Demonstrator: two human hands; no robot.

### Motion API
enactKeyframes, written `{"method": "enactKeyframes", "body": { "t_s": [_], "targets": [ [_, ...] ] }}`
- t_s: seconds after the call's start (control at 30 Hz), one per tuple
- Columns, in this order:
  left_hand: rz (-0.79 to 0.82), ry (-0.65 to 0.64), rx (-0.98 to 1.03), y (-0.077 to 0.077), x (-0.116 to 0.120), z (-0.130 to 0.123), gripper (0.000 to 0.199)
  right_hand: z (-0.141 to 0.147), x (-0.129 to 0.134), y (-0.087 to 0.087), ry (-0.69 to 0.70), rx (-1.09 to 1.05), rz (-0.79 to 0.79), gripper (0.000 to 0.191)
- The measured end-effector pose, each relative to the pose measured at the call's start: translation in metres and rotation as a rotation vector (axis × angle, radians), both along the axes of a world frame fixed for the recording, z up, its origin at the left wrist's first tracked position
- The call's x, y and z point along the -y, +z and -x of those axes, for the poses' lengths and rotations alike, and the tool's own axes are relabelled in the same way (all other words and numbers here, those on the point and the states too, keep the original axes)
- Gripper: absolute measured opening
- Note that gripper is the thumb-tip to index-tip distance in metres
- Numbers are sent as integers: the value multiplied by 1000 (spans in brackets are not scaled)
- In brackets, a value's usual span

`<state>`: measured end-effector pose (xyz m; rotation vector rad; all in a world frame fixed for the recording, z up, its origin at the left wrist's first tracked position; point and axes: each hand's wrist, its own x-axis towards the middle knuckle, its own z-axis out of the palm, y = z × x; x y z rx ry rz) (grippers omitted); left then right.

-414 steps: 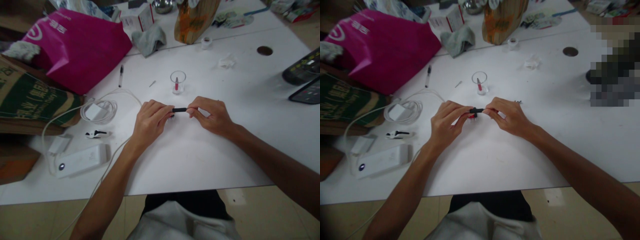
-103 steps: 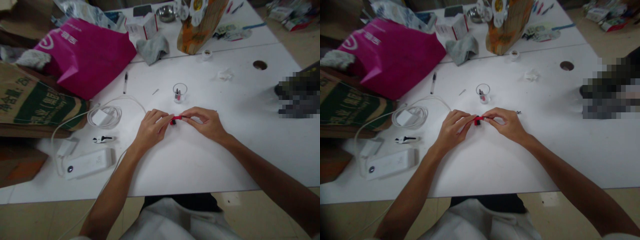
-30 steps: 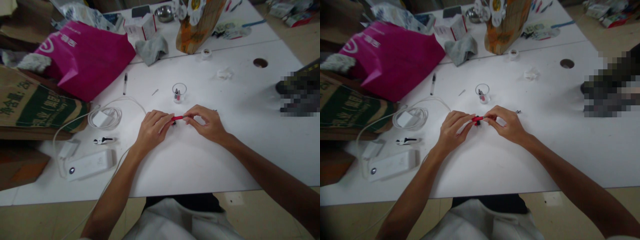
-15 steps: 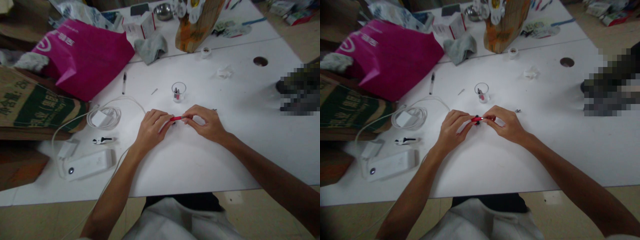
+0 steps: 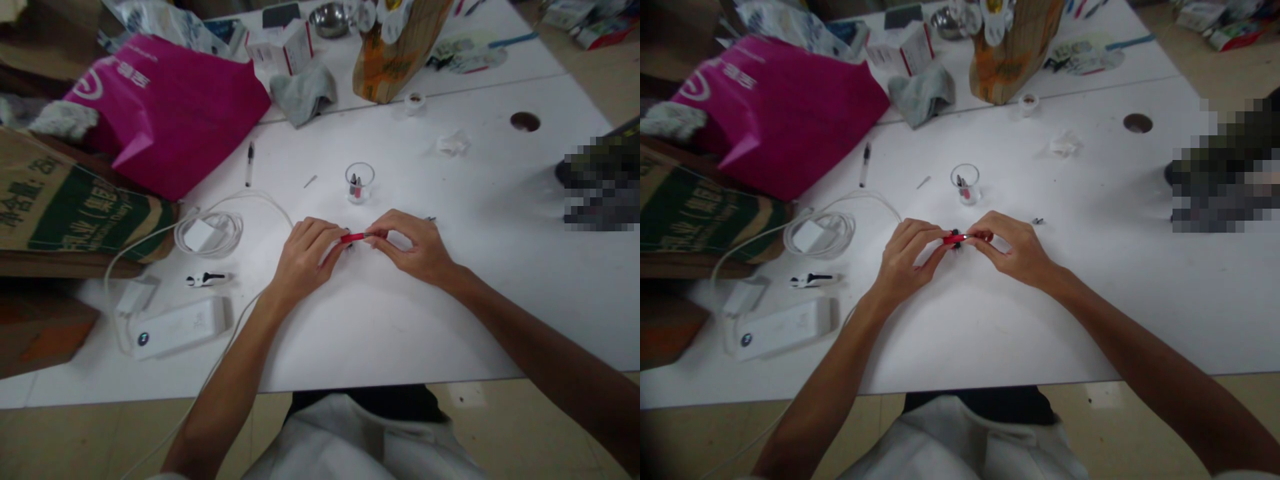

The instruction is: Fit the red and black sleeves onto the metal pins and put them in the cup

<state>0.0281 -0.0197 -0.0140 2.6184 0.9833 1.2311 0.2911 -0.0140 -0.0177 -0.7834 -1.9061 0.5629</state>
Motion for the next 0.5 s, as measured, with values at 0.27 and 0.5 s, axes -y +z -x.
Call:
{"method": "enactKeyframes", "body": {
  "t_s": [0.27,0.5],
  "targets": [
    [42,-10,0,-1,1,1,24,-1,1,0,1,-6,9,6],
    [63,2,-29,-2,2,1,24,-1,0,0,6,2,-4,9]
  ]
}}
